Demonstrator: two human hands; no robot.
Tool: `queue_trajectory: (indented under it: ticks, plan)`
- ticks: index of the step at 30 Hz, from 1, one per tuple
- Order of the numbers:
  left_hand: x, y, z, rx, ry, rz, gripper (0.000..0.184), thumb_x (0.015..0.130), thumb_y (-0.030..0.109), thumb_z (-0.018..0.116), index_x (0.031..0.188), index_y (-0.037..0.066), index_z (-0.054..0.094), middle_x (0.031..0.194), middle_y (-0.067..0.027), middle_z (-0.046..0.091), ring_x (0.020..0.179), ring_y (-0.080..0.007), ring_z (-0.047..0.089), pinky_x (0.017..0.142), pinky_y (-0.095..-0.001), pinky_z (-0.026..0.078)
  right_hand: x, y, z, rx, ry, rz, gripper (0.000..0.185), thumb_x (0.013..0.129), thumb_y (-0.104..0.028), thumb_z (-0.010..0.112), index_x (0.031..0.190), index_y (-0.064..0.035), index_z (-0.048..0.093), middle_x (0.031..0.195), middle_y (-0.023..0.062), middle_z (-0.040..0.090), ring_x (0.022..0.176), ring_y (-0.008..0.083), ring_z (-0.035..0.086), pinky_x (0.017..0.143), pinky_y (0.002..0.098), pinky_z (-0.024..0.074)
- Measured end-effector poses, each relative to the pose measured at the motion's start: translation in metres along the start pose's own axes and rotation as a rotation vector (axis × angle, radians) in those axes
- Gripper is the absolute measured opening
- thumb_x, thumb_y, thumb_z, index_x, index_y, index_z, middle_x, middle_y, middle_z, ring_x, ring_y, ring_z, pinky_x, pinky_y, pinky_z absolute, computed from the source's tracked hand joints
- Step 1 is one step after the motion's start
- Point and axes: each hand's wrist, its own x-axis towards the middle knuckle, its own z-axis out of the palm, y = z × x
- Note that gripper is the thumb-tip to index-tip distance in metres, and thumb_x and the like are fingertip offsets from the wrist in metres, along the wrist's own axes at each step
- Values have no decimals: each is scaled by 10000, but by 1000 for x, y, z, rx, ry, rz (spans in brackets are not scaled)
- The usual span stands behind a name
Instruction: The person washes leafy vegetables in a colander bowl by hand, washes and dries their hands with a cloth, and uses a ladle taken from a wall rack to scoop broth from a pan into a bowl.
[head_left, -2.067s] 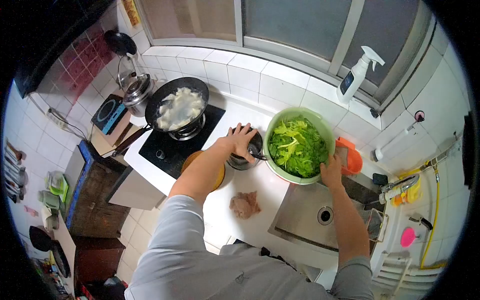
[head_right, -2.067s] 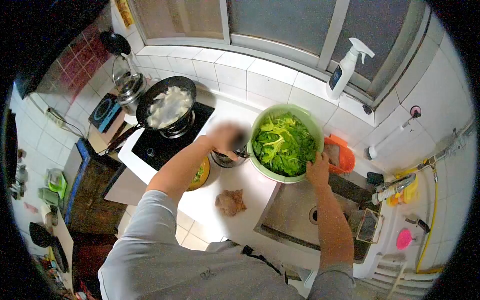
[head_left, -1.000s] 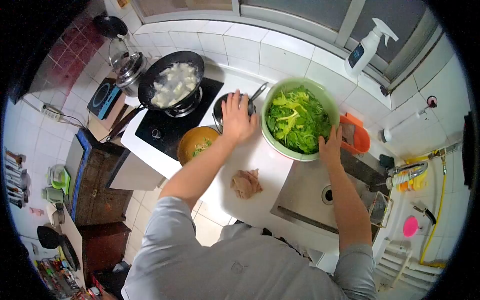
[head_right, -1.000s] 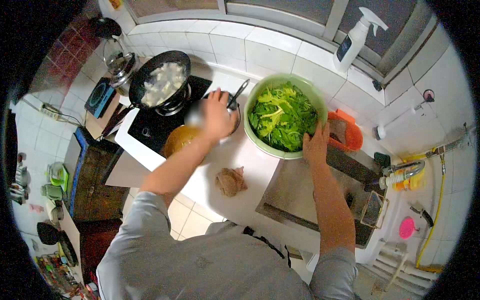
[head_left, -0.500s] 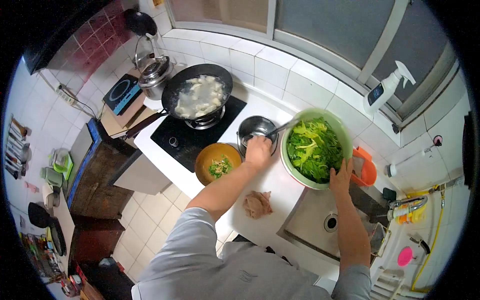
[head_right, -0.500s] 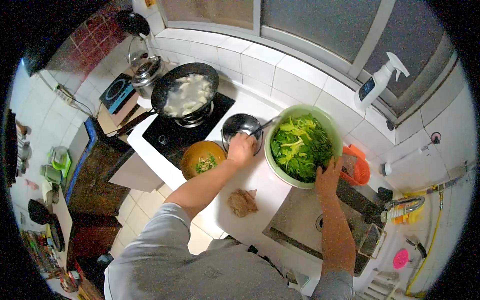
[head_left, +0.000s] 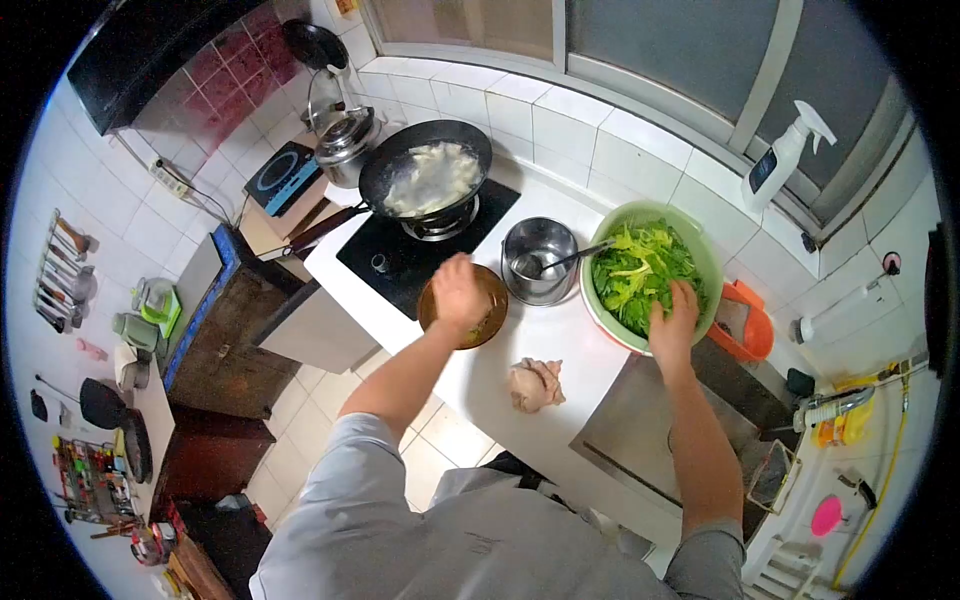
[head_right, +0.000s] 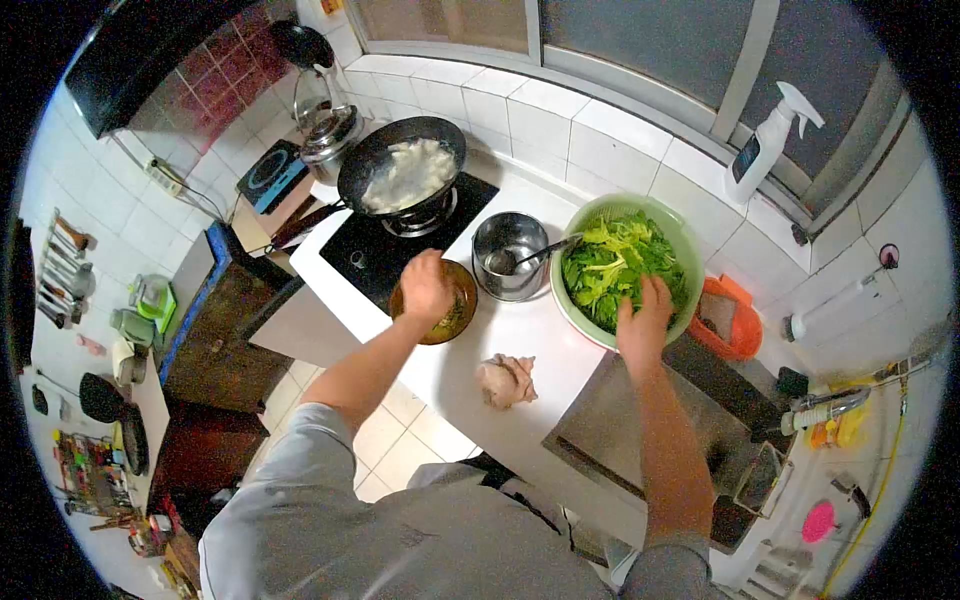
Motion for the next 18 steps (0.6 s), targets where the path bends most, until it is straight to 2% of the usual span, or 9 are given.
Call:
queue_trajectory:
  ticks: [2, 3, 5, 7, 10, 11, 13, 16, 18]
  plan:
    - [-1, -32, -15, 54, -92, -162, 463, 727, 102, 538, 1178, 3, 495, 1201, -183, 527, 1133, -349, 478, 971, -439, 379, -2, -25, 10, 189, -53, 40, 428, 810, -119, 594, 1203, 23, 504, 1236, 220, 477, 1138, 335, 473, 968, 398, 379]
    - [3, -45, -16, 87, -223, -345, 467, 747, 106, 534, 1201, 7, 487, 1204, -183, 530, 1135, -350, 488, 965, -438, 397, -5, -36, 17, 285, -112, 108, 408, 812, -120, 594, 1186, 24, 515, 1182, 215, 514, 1092, 319, 508, 934, 385, 405]
    - [7, -52, -36, 96, -398, -480, 484, 781, 135, 523, 1247, 18, 458, 1213, -183, 546, 1118, -358, 519, 957, -424, 417, -9, -55, 33, 435, -222, 190, 350, 823, -135, 591, 1130, 28, 549, 1037, 213, 601, 963, 291, 592, 834, 358, 465]
    - [4, -85, -16, -54, -517, -607, 448, 795, 145, 514, 1226, 26, 490, 1180, -199, 574, 1094, -360, 547, 953, -421, 422, -7, -86, 35, 460, -307, 290, 331, 826, -135, 581, 1111, 32, 560, 1027, 221, 611, 965, 288, 596, 852, 365, 457]
    - [2, -111, -12, -129, -577, -439, 381, 822, 176, 506, 1177, 43, 547, 1107, -220, 605, 1038, -362, 580, 919, -422, 447, 11, -74, 68, 250, -211, 114, 378, 819, -142, 585, 1150, 35, 539, 1070, 225, 603, 989, 292, 591, 866, 376, 448]
    - [-1, -117, -14, -151, -597, -401, 360, 829, 193, 509, 1152, 44, 567, 1087, -222, 611, 1020, -363, 587, 903, -424, 457, 20, -74, 77, 392, -202, 337, 416, 806, -143, 597, 1172, 39, 524, 1026, 221, 609, 988, 299, 581, 887, 394, 433]
    - [-3, -122, -18, -201, -630, -315, 329, 842, 227, 514, 1101, 47, 606, 1046, -226, 622, 983, -364, 602, 871, -427, 476, 43, -82, 89, 392, -84, 353, 442, 804, -165, 616, 1184, 38, 516, 984, 191, 610, 858, 270, 613, 781, 382, 480]
    - [-3, -121, -36, -317, -806, -304, 358, 833, 292, 545, 1091, 58, 625, 1009, -223, 632, 950, -373, 613, 845, -423, 491, 69, -89, 102, 603, -30, 588, 411, 855, -162, 592, 1192, 58, 510, 847, 87, 571, 590, 130, 530, 479, 276, 441]
    - [-1, -129, -31, -310, -898, -244, 361, 829, 281, 542, 1098, 54, 621, 1023, -224, 628, 971, -368, 607, 858, -418, 484, 79, -75, 113, 623, -51, 651, 339, 842, -182, 614, 1103, 31, 575, 754, 87, 588, 536, 141, 535, 456, 290, 427]
